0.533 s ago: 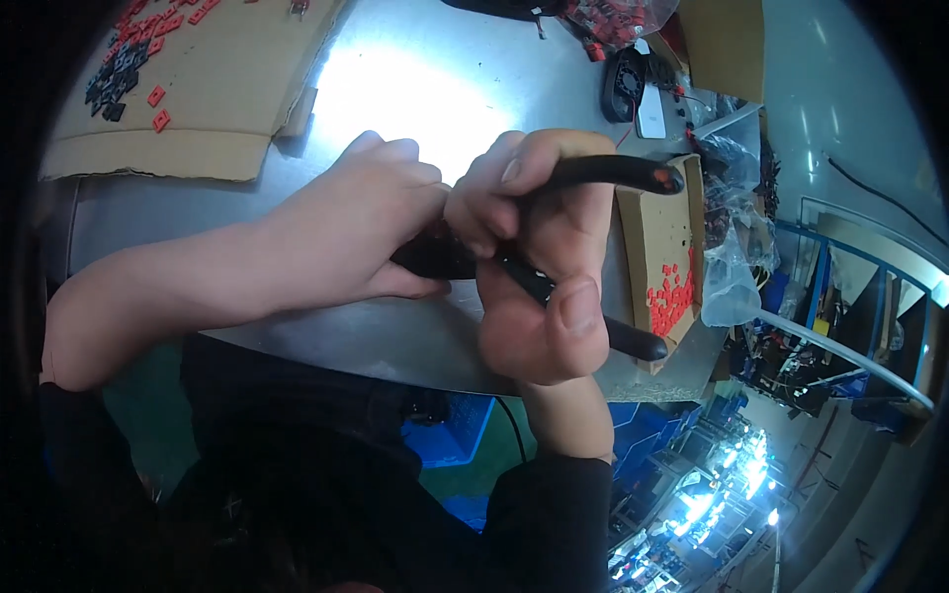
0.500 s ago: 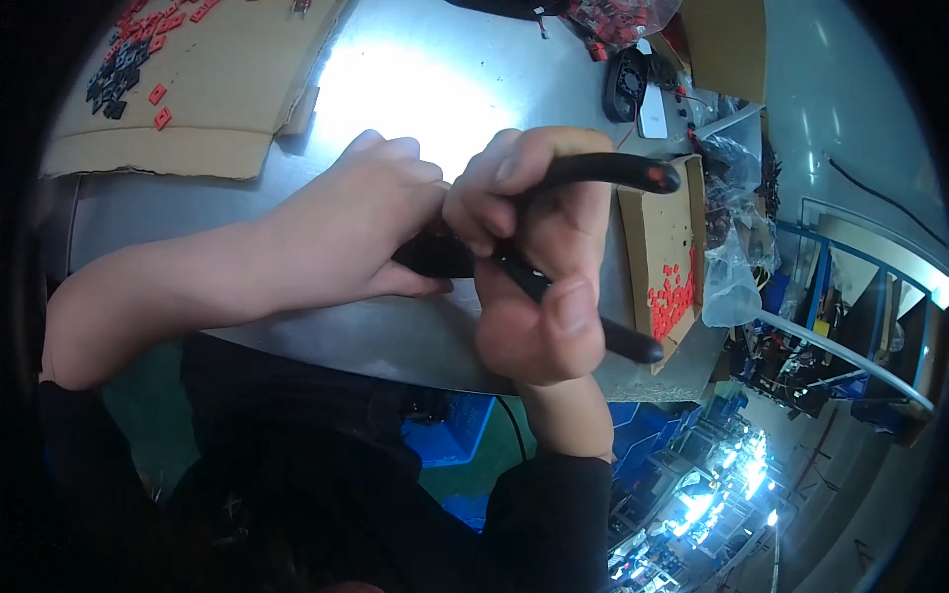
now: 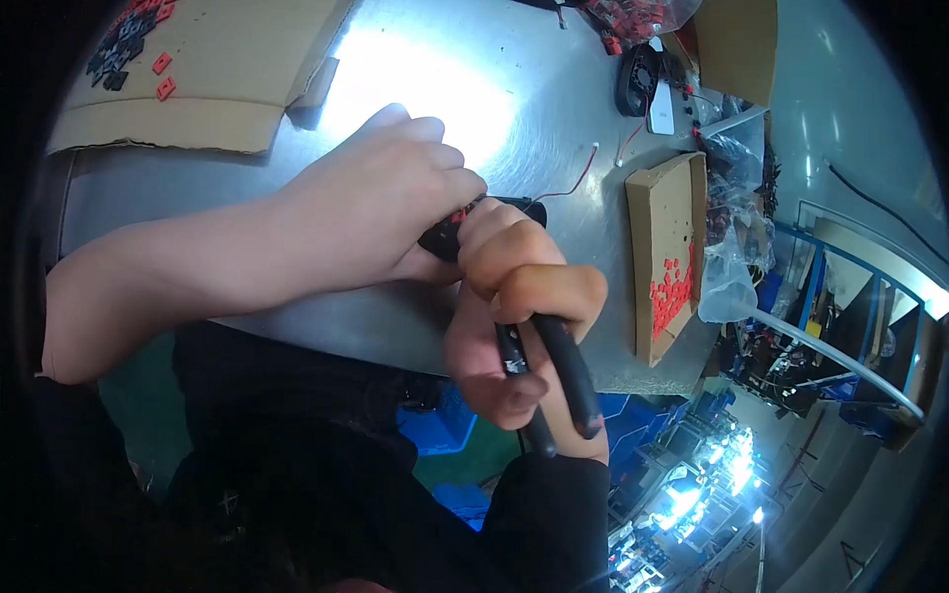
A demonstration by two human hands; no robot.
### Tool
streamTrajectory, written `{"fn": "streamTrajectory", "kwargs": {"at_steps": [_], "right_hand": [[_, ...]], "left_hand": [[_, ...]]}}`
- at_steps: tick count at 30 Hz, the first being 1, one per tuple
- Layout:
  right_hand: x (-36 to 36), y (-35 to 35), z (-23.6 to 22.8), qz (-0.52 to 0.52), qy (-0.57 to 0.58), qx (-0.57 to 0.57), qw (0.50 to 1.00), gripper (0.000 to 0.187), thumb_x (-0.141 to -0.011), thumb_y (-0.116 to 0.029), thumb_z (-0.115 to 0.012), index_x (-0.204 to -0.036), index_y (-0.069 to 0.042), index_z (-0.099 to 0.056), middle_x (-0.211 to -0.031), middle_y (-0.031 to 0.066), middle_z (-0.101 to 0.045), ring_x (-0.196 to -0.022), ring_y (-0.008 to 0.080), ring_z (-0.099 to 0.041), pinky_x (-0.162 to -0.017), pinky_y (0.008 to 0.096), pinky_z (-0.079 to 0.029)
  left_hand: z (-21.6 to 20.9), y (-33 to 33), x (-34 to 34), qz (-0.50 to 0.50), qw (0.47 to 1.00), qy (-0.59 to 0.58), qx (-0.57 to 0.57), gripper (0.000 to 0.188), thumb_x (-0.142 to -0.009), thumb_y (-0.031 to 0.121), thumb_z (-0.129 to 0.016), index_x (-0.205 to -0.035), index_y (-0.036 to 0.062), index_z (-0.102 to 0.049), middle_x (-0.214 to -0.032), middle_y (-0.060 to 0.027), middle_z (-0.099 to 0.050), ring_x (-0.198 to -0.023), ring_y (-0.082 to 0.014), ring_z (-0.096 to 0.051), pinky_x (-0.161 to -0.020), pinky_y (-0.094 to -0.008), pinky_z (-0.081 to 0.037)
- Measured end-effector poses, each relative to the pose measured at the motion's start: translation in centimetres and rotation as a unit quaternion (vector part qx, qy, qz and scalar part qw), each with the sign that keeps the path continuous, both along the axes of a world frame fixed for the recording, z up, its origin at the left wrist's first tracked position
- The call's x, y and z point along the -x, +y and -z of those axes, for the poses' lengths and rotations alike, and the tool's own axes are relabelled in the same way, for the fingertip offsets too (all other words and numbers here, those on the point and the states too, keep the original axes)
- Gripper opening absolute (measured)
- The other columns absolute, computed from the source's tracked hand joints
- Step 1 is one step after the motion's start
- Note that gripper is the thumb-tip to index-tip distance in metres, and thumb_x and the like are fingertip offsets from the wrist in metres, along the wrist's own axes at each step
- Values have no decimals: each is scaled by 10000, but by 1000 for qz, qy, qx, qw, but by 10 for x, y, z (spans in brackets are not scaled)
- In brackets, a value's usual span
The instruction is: The recorder is assembling small electronic parts, inserting red components into a black plastic housing and using pliers to secure them.
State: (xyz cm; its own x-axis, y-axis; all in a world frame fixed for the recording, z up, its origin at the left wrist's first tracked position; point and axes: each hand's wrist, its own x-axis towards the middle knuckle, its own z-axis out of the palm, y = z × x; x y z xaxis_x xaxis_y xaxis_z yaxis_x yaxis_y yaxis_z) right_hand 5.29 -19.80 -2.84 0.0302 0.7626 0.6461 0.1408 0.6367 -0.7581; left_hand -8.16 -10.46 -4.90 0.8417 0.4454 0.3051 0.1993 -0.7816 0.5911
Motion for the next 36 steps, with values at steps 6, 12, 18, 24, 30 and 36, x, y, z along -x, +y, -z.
{"fn": "streamTrajectory", "kwargs": {"at_steps": [6, 12, 18, 24, 30, 36], "right_hand": [[6, 1, 6, 6, -54, -54, 997, 502, -1020, -603, -508, -969, -120, -380, -734, 58, -422, -621, 176, -375, -647, 369, -334], [3, -3, 12, 6, -99, -73, 992, 511, -996, -548, -587, -997, -64, -426, -767, 89, -479, -642, 197, -443, -651, 370, -387], [-12, -2, -17, -12, 176, 27, 984, 605, -925, -696, -591, -1079, -123, -473, -817, 26, -413, -679, 156, -415, -668, 334, -357], [-37, 4, -18, -38, 296, 69, 952, 696, -898, -778, -533, -1157, -135, -471, -881, 42, -444, -745, 174, -500, -736, 355, -402], [-45, 5, -1, -83, 287, 87, 950, 785, -903, -842, -457, -1233, -130, -452, -1002, 78, -488, -879, 212, -556, -851, 410, -447], [-31, 2, 3, -53, 307, 72, 948, 819, -914, -874, -374, -1249, -129, -438, -1025, 98, -486, -920, 242, -555, -900, 441, -439]], "left_hand": [[-7, 6, -2, 23, 998, 57, 28, 353, -744, 290, -833, -984, 67, -701, -930, -81, -699, -995, -272, -630, -921, -418, -451], [3, 4, -2, 14, 1000, -2, -20, 399, -778, 448, -821, -900, 77, -736, -833, -92, -722, -947, -293, -683, -883, -424, -478], [-2, 3, 9, 31, 999, 22, -36, 544, -805, 500, -802, -1139, 91, -670, -974, -98, -657, -1012, -284, -604, -882, -413, -448], [-15, 9, 7, 5, 993, 20, -117, 551, -786, 526, -812, -1030, 73, -614, -922, -85, -591, -930, -272, -561, -823, -407, -428], [-20, 10, 0, -10, 985, 50, -165, 571, -758, 534, -826, -980, 74, -573, -884, -73, -548, -870, -261, -534, -783, -399, -418], [-19, 7, 0, -16, 983, 76, -165, 579, -749, 545, -832, -949, 74, -559, -880, -72, -548, -858, -254, -532, -770, -390, -421]]}}
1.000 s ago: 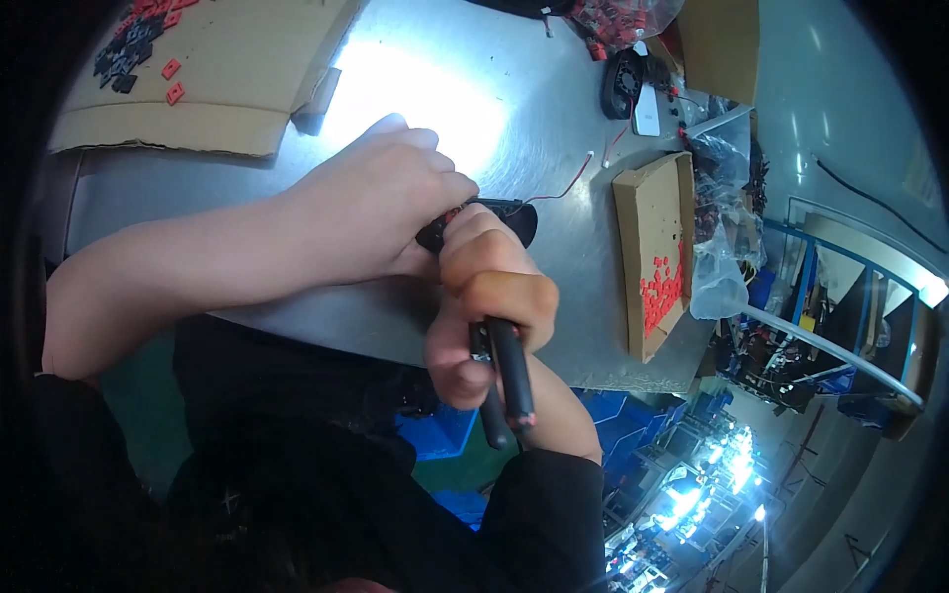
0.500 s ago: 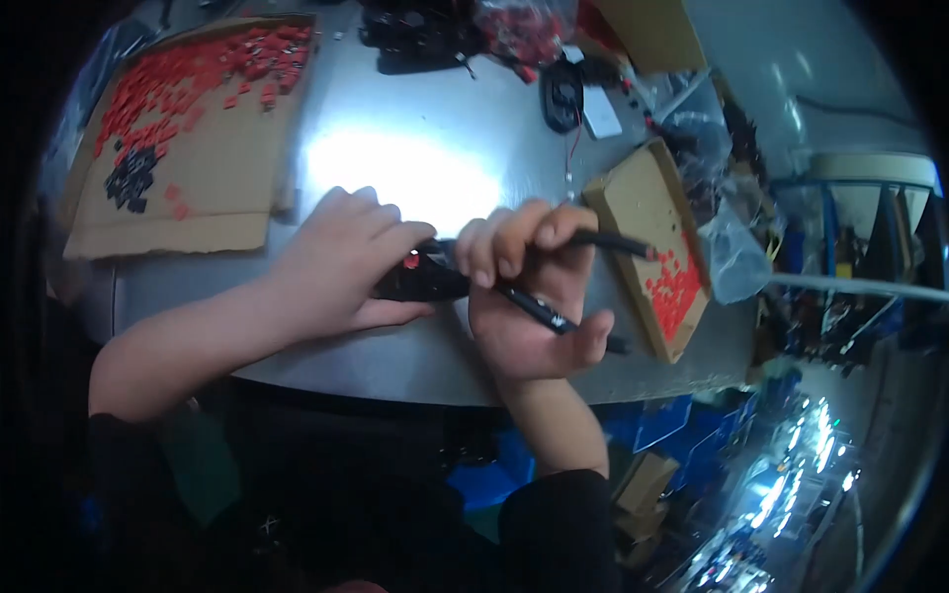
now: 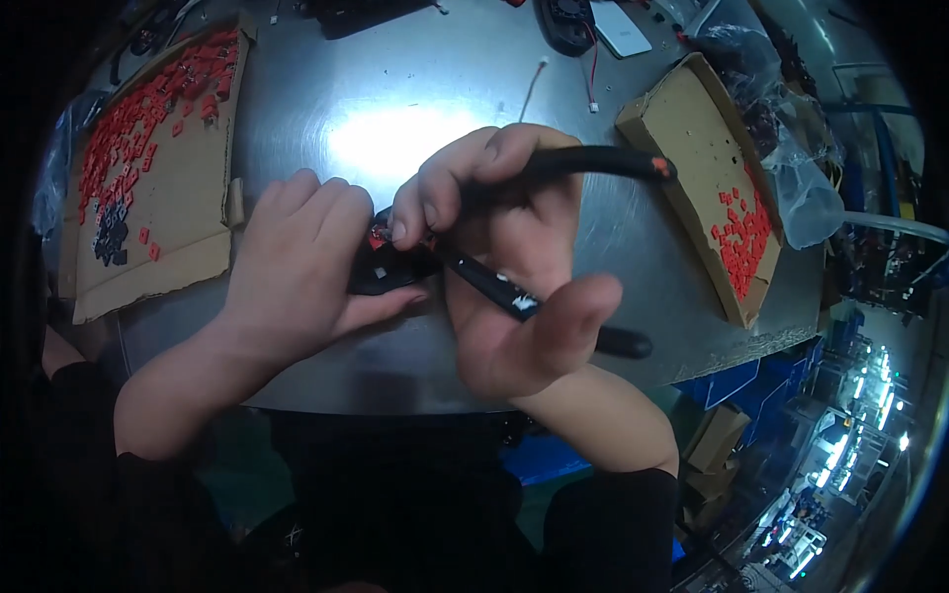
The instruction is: The recorder is assembling small electronic parts, inserting red components into a black plastic housing and using pliers to secure them.
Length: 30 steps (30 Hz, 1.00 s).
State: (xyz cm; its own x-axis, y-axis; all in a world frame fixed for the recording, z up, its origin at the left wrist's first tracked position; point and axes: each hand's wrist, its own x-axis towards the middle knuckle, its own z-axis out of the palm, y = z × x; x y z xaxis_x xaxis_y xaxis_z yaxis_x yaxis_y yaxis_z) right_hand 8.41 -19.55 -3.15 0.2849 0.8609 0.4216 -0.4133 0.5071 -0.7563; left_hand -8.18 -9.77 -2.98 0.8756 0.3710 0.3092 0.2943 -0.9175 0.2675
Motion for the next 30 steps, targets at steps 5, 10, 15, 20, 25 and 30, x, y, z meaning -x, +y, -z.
{"fn": "streamTrajectory", "kwargs": {"at_steps": [5, 10, 15, 20, 25, 30], "right_hand": [[-8, 4, -7, -60, 89, 73, 992, 818, -933, -865, -322, -1277, -128, -410, -1023, 100, -483, -929, 248, -562, -912, 431, -443], [4, 4, -11, -24, -40, 52, 998, 605, -1014, -662, -476, -1224, -100, -401, -976, 81, -471, -871, 178, -482, -819, 355, -440], [4, 7, -11, -16, -33, 42, 998, 493, -1020, -573, -523, -1150, -106, -429, -935, 51, -445, -824, 142, -422, -759, 315, -413], [3, 13, -3, -35, 49, -12, 998, 432, -1078, -544, -431, -972, -125, -413, -779, 13, -393, -686, 116, -336, -670, 288, -368], [1, 16, 5, -15, 7, -23, 1000, 408, -1111, -498, -384, -949, -124, -403, -736, 4, -378, -648, 107, -312, -629, 285, -359], [6, 12, -1, 7, -17, -18, 1000, 372, -1115, -443, -408, -939, -115, -403, -717, 2, -366, -636, 101, -304, -596, 285, -350]], "left_hand": [[2, -2, 1, -2, 1000, -6, 1, 577, -756, 552, -826, -937, 77, -553, -877, -69, -543, -861, -251, -530, -772, -387, -421], [1, -6, 2, -4, 1000, 0, -5, 560, -730, 502, -851, -942, 81, -550, -899, -66, -540, -871, -247, -526, -789, -381, -413], [3, -11, -3, -8, 1000, 1, -12, 556, -711, 478, -861, -946, 81, -552, -903, -65, -542, -877, -248, -525, -790, -388, -410], [3, -10, -7, -8, 999, 5, -33, 556, -716, 489, -856, -937, 78, -553, -879, -68, -547, -866, -251, -529, -784, -396, -412], [6, -6, -7, -17, 999, -6, -43, 566, -700, 523, -857, -889, 81, -558, -804, -70, -573, -825, -257, -553, -780, -393, -430], [7, 0, -6, -1, 999, -11, -43, 576, -702, 548, -848, -881, 80, -563, -800, -74, -580, -824, -264, -573, -784, -397, -445]]}}
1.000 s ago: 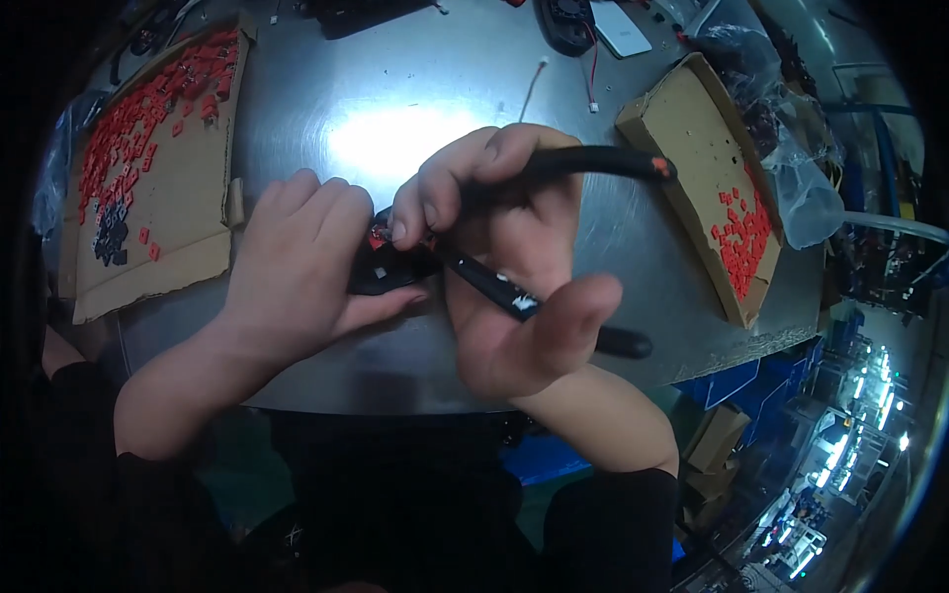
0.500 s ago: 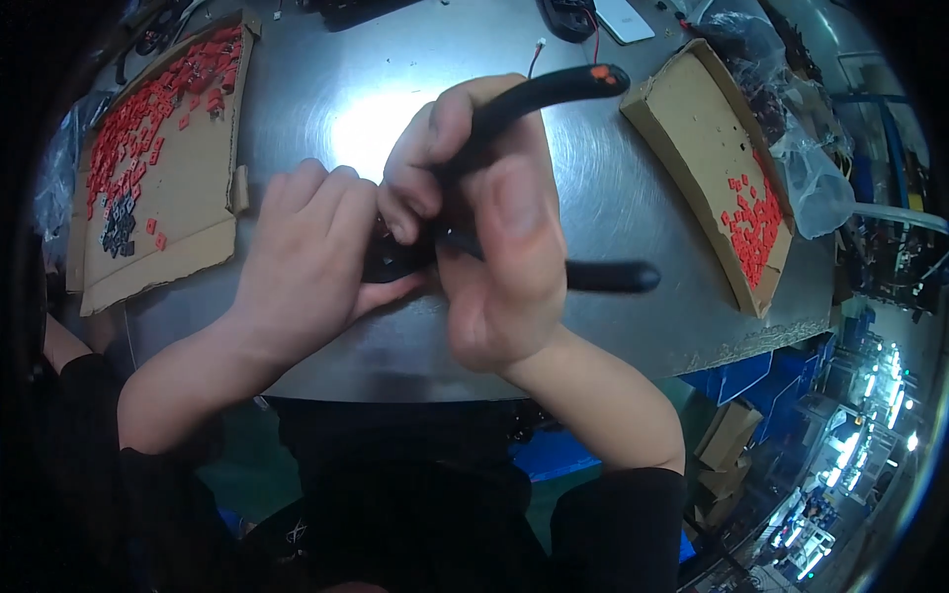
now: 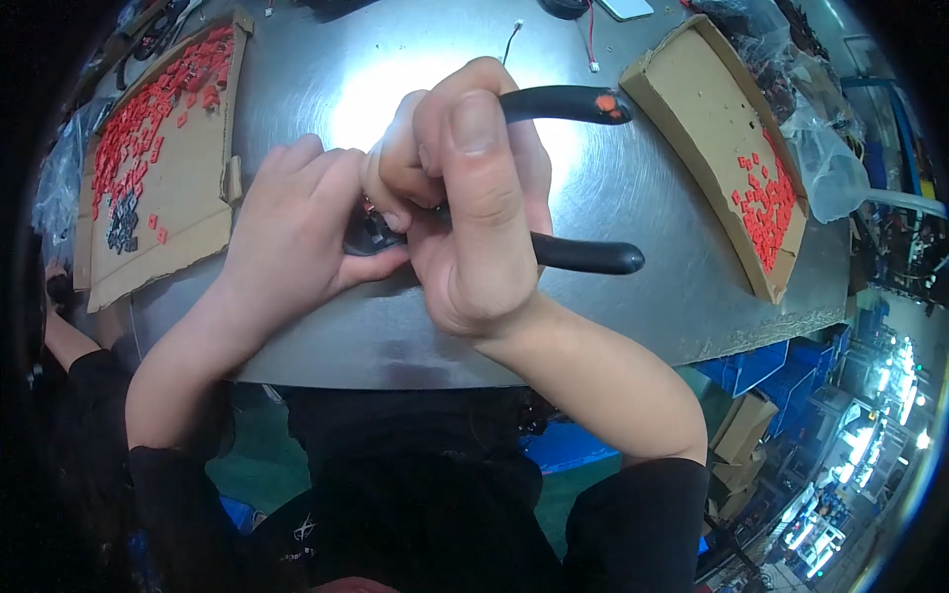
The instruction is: The recorder is assembling small electronic parts, inserting red components into a black plastic housing and using pliers to secure them.
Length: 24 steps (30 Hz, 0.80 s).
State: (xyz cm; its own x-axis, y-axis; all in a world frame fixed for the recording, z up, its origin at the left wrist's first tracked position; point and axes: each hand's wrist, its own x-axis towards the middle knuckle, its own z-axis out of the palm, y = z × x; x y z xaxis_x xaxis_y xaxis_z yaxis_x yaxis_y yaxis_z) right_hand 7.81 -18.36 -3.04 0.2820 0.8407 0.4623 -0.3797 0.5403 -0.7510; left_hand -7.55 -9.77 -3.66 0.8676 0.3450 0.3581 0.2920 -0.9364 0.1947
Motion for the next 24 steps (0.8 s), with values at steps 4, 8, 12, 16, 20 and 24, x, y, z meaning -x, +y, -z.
{"fn": "streamTrajectory", "kwargs": {"at_steps": [4, 8, 12, 16, 20, 24], "right_hand": [[-5, 5, 1, -37, 35, 4, 999, 342, -1110, -378, -429, -910, -101, -402, -703, -1, -354, -630, 97, -304, -589, 274, -339], [-20, 9, -10, -74, 58, 63, 994, 365, -1095, -412, -387, -877, -118, -399, -695, -5, -349, -612, 110, -320, -615, 288, -326], [-15, 5, -31, -57, -29, 130, 989, 375, -1051, -467, -383, -890, -129, -405, -711, -6, -361, -613, 123, -335, -652, 307, -325], [-19, 6, -33, -78, 61, 174, 980, 361, -1027, -441, -409, -868, -116, -403, -695, 3, -359, -601, 123, -315, -618, 289, -315], [-22, 9, -30, -100, 150, 211, 961, 350, -1003, -414, -435, -846, -103, -401, -679, 12, -358, -589, 123, -295, -584, 272, -304], [-23, 7, -36, -124, 131, 222, 958, 334, -969, -397, -482, -824, -107, -404, -661, 20, -376, -577, 123, -303, -594, 272, -297]], "left_hand": [[4, 3, 3, 15, 1000, 0, 4, 591, -726, 583, -824, -888, 77, -565, -816, -78, -583, -830, -273, -572, -796, -400, -447], [5, 5, -2, 57, 998, -11, 7, 601, -752, 605, -801, -893, 72, -561, -832, -82, -576, -835, -273, -559, -803, -400, -442], [4, 2, -2, 58, 998, -14, -1, 600, -775, 596, -792, -902, 62, -550, -857, -86, -559, -841, -272, -535, -815, -396, -433], [2, 0, -5, 66, 998, -10, 3, 595, -782, 581, -793, -910, 55, -547, -878, -92, -556, -861, -276, -529, -825, -400, -430], [4, 2, -5, 75, 997, -17, -5, 606, -793, 593, -782, -927, 45, -559, -890, -101, -558, -875, -283, -530, -831, -407, -432], [5, 6, -6, 103, 995, -11, 9, 636, -817, 622, -754, -951, 27, -577, -901, -105, -563, -879, -290, -531, -837, -414, -434]]}}
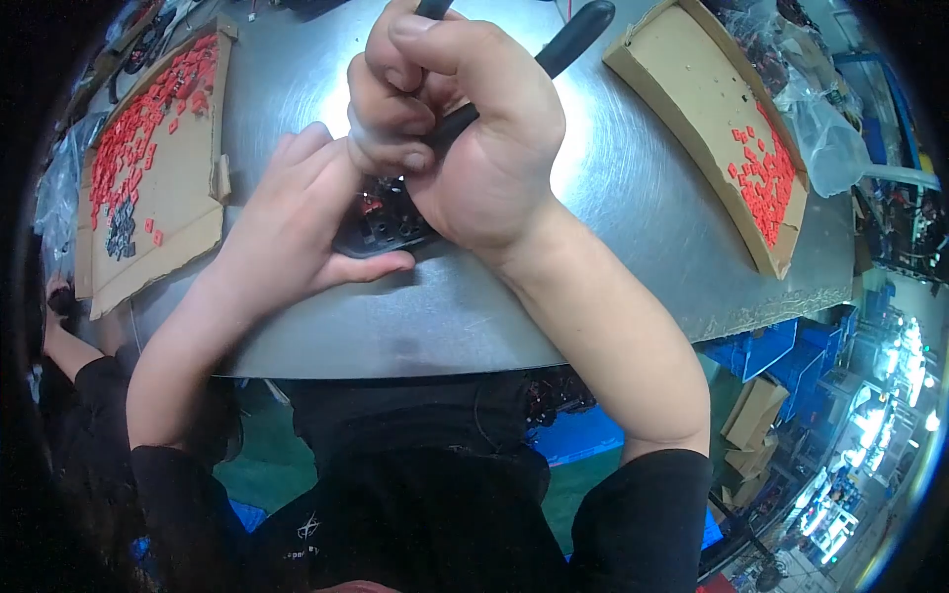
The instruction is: The recorder is assembling small electronic parts, inserting red components into a black plastic housing and using pliers to secure them.
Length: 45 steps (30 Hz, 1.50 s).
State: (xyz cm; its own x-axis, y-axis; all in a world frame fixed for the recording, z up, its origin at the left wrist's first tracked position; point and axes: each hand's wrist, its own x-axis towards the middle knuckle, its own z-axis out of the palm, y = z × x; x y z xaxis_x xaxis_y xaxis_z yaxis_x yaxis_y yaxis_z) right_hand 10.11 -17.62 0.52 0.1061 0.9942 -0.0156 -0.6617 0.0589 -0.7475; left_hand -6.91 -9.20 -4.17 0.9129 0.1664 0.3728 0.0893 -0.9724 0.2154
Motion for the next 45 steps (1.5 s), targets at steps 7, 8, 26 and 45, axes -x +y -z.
{"fn": "streamTrajectory", "kwargs": {"at_steps": [7, 8, 26, 45], "right_hand": [[-7, 6, 12, -48, -3, -98, 994, 276, -991, -309, -501, -833, -98, -417, -682, 0, -367, -606, 100, -310, -571, 261, -300], [-12, 8, 20, -89, -6, -180, 980, 262, -1038, -264, -514, -845, -102, -438, -709, -19, -371, -642, 80, -326, -570, 244, -317], [8, -17, 9, -27, -269, -181, 945, 673, -854, -758, -621, -1020, -135, -427, -801, 19, -461, -640, 131, -434, -660, 311, -375], [7, -20, 9, -18, -305, -192, 933, 656, -897, -749, -559, -1091, -137, -422, -857, 29, -433, -700, 143, -416, -709, 337, -348]], "left_hand": [[0, 6, 1, 29, 999, -13, 7, 619, -817, 612, -764, -952, 32, -595, -892, -102, -584, -880, -290, -547, -827, -408, -440], [1, 7, 0, 25, 1000, -18, 1, 619, -817, 612, -764, -952, 32, -595, -892, -102, -584, -880, -290, -547, -827, -408, -440], [-3, 2, 5, -32, 993, -24, 112, 566, -784, 602, -794, -876, 72, -617, -808, -89, -641, -838, -279, -615, -810, -404, -461], [-2, -4, 5, -67, 992, 8, 105, 610, -827, 667, -731, -895, 63, -682, -813, -90, -689, -890, -259, -642, -848, -383, -469]]}}
